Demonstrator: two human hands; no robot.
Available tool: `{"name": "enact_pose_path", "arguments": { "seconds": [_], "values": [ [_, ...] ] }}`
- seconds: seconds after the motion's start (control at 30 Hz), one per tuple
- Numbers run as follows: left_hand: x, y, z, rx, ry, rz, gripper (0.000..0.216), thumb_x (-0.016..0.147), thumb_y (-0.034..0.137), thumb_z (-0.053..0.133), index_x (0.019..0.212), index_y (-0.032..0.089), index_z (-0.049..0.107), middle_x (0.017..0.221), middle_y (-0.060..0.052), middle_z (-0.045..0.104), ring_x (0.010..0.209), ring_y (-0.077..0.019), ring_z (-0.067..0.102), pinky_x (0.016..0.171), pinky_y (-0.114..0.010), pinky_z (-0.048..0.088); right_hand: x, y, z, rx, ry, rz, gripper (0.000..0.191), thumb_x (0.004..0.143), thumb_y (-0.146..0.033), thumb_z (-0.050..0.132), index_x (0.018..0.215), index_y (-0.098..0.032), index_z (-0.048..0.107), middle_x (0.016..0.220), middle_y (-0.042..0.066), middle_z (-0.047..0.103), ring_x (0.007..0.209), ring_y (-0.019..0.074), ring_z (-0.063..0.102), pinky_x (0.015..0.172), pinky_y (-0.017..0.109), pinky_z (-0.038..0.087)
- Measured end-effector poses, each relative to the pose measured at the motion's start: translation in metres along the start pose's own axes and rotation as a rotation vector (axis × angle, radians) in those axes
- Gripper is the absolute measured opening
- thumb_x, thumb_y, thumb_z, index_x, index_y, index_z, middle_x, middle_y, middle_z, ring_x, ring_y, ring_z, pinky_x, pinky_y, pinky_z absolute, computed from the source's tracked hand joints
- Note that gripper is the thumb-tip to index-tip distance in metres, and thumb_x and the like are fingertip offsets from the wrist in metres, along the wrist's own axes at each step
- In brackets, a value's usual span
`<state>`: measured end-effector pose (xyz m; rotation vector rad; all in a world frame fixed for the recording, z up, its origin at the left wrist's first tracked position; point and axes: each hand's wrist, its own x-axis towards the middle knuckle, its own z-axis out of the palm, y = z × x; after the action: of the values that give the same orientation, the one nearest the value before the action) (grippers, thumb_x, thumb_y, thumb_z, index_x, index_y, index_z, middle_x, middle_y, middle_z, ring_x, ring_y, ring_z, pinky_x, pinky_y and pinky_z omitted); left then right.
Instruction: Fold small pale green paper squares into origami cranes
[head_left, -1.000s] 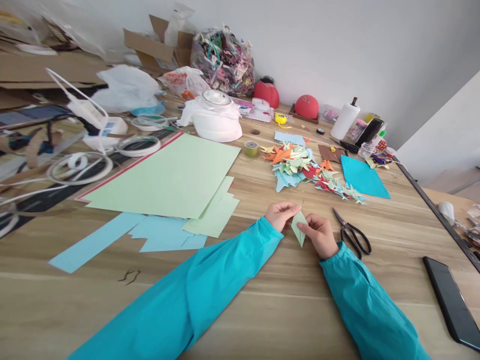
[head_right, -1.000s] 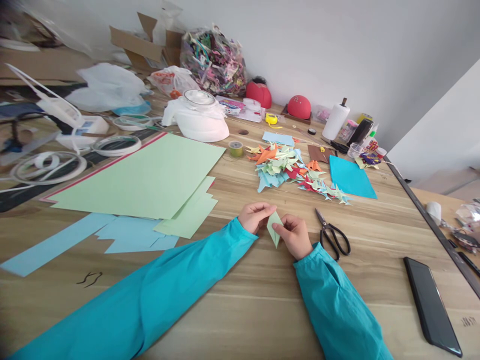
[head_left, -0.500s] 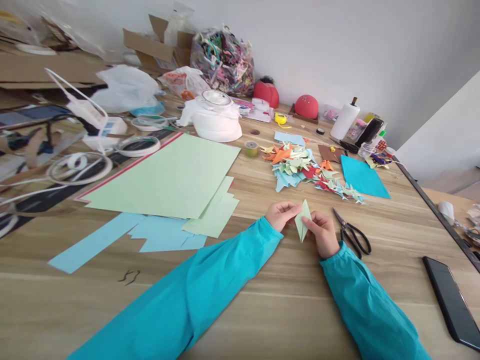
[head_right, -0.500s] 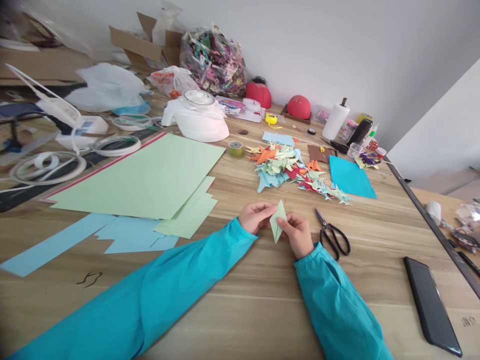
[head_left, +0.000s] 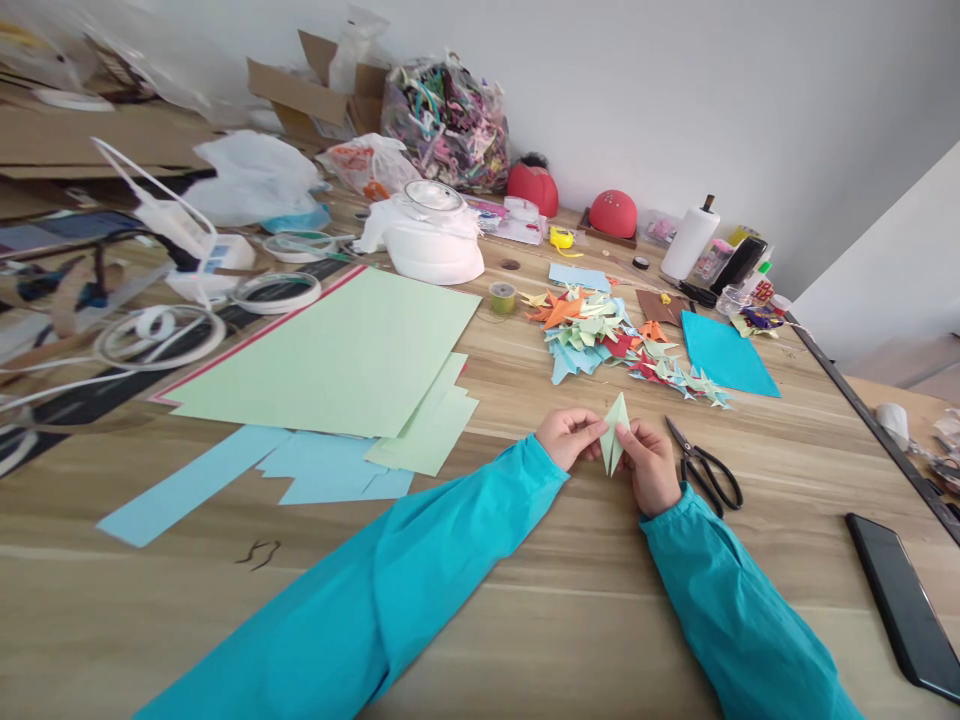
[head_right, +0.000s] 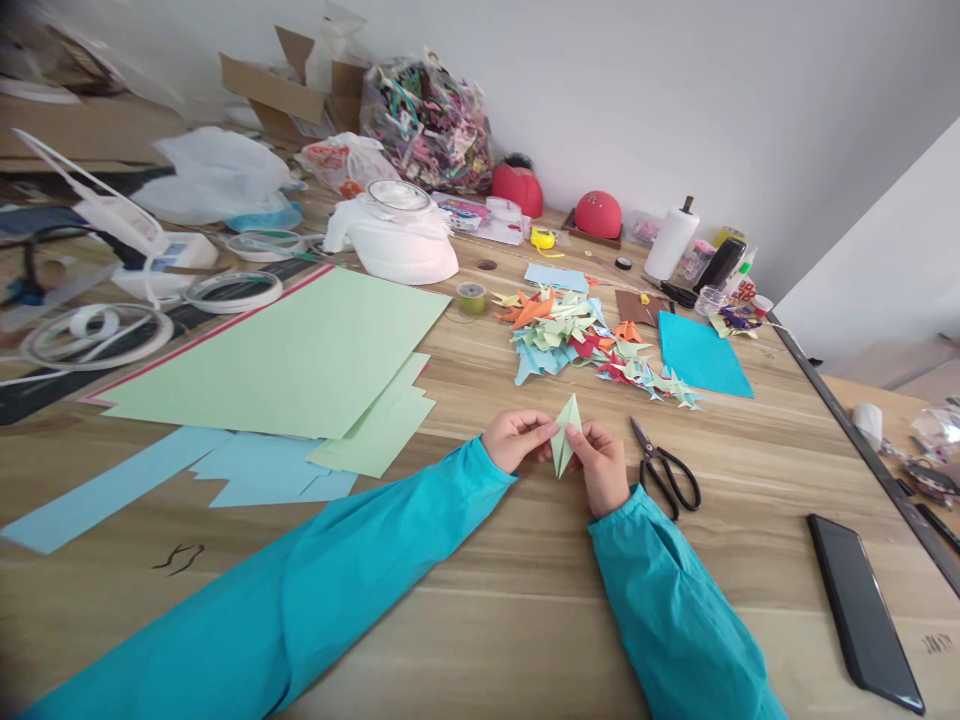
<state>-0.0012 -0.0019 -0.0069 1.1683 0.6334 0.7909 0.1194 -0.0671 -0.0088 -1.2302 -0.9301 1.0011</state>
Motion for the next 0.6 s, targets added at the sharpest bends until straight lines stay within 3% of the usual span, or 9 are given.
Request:
{"name": "enact_pose_path", "arguments": {
  "seconds": [0.6],
  "values": [
    [-0.0022, 0.0050, 0.0017, -0.047, 0.057, -0.019, 0.036, 0.049, 0.042, 0.074, 0.059, 0.012, 0.058, 0.044, 0.001, 0.056, 0.040, -0.0089, 0.050, 0.042, -0.022, 0.042, -0.0006, -0.0005, 0.0011, -0.089, 0.016, -0.050, 0.039, 0.077, -0.044, 0.054, 0.051, -0.016, 0.052, 0.042, -0.003, 0.046, 0.038, 0.0080, 0.038, 0.038, 0.023, 0.025]
  ]
}}
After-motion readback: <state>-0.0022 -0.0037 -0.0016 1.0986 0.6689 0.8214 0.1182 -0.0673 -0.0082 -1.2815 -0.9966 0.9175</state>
